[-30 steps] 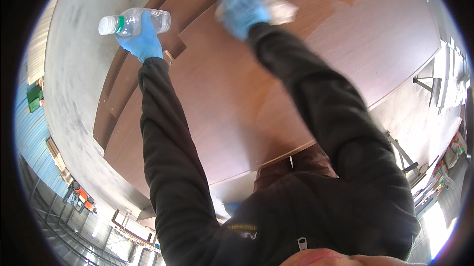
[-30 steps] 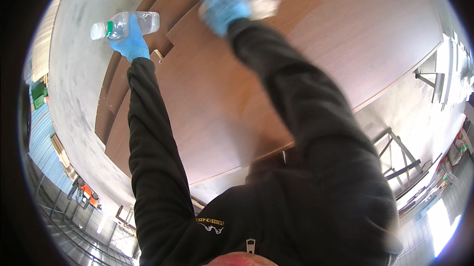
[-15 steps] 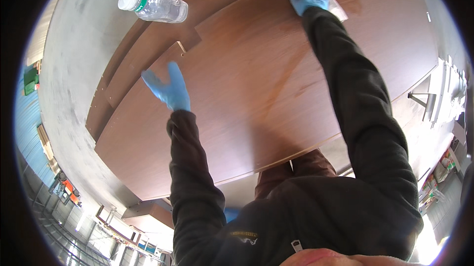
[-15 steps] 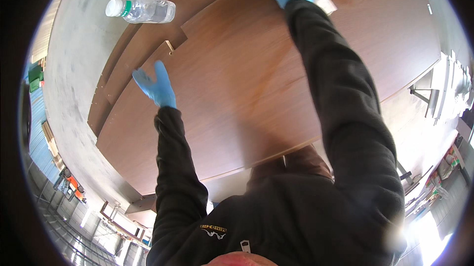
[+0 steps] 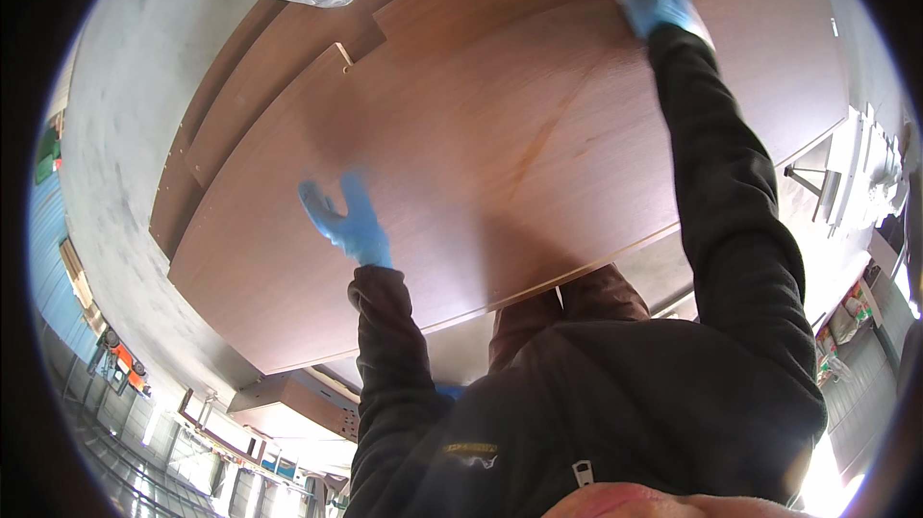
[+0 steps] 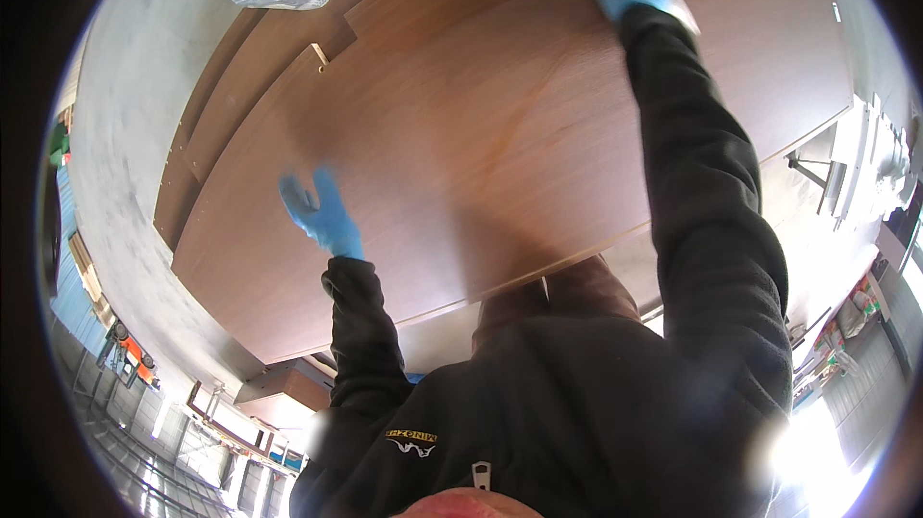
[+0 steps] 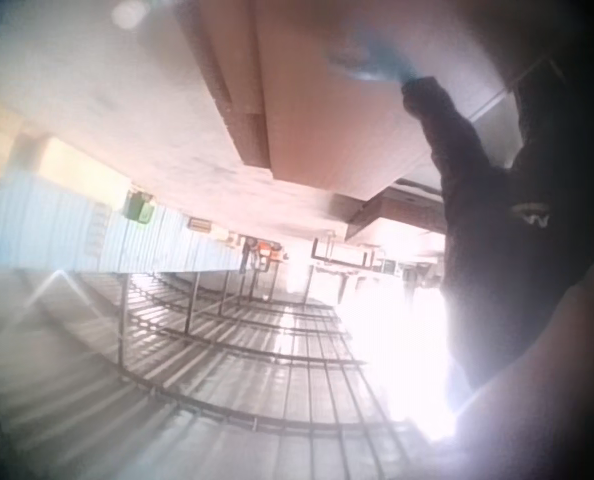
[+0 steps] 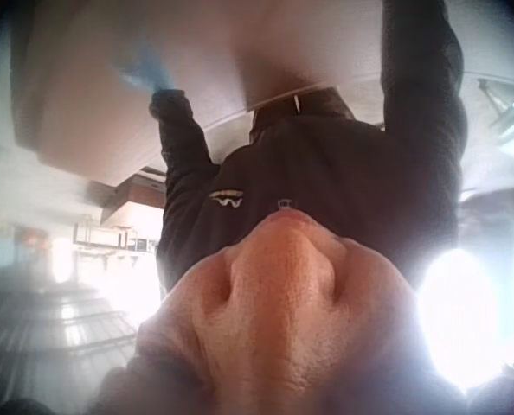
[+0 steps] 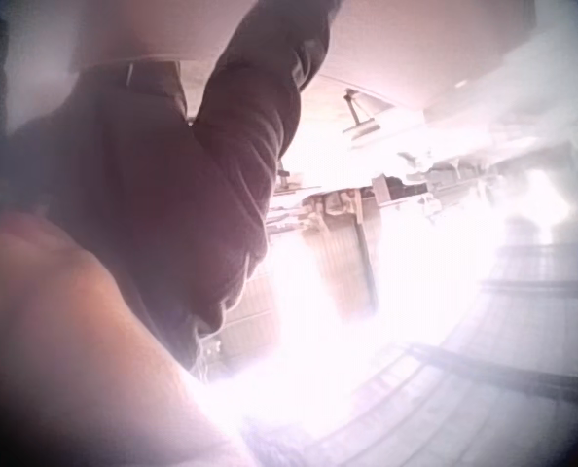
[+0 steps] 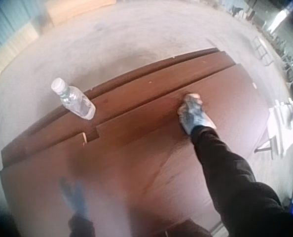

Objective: The person wipes a large brown wood panel with a cloth, then uses a yellow utility knife to remove a small white label. They continue wiping the panel, pour liquid from a plastic bottle onto the cloth, and finish by marking the panel with a black marker.

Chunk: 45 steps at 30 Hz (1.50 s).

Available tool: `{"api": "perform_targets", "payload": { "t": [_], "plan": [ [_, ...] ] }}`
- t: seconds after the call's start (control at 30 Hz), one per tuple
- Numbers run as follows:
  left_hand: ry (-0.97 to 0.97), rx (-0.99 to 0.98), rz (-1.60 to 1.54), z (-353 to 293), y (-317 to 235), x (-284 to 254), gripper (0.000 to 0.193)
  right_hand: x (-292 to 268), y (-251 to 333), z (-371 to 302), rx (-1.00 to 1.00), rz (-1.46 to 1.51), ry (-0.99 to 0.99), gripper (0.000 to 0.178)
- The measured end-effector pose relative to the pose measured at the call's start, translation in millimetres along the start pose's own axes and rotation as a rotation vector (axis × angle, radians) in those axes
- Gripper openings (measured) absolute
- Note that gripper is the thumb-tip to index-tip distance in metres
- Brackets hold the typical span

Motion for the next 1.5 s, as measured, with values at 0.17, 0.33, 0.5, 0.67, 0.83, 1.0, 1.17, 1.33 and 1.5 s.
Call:
{"api": "perform_targets", "payload": {
  "t": [0.17,0.33,0.5,0.67,0.83,1.0,1.17,1.33,1.5],
  "plan": [
    [-0.057,-0.077,-0.031,-15,3,0,0.084,2,81,-78,0.018,-0.486,0.296,0.036],
    [0.084,0.005,-0.036,-38,-46,59,0.081,10,359,-255,-0.766,0.122,0.333,0.058],
    [0.257,0.161,0.162,-59,-77,100,0.078,-4,245,-267,-0.463,0.346,0.157,0.057],
    [0.338,0.255,0.422,-104,-71,143,0.079,-63,-77,-199,0.287,-0.174,0.092,0.049],
    [0.453,0.512,0.604,-179,-84,234,0.081,-87,-164,-218,0.604,-0.281,0.03,0.038],
    [0.399,0.654,0.822,-254,-113,353,0.091,-72,-43,-311,-0.321,0.14,-0.065,0.04],
    [0.353,0.625,1.077,-290,-109,439,0.115,-72,-261,-327,0.023,0.175,0.11,0.056],
    [0.385,0.566,1.237,-277,-96,445,0.123,-101,-654,-306,0.639,-0.095,-0.09,0.051],
    [0.479,0.396,1.381,-266,-104,452,0.124,-123,-672,-285,0.68,-0.304,0.084,0.054]
  ]
}}
Point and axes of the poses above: each hand's wrist, its own z-axis towards the middle knuckle, its own x-axis out of the palm, y = z × x, the point moved 4 cm from there along z, towards the middle knuckle, and after that the axes turned 2 degrees about -x, right-handed, at the moved point
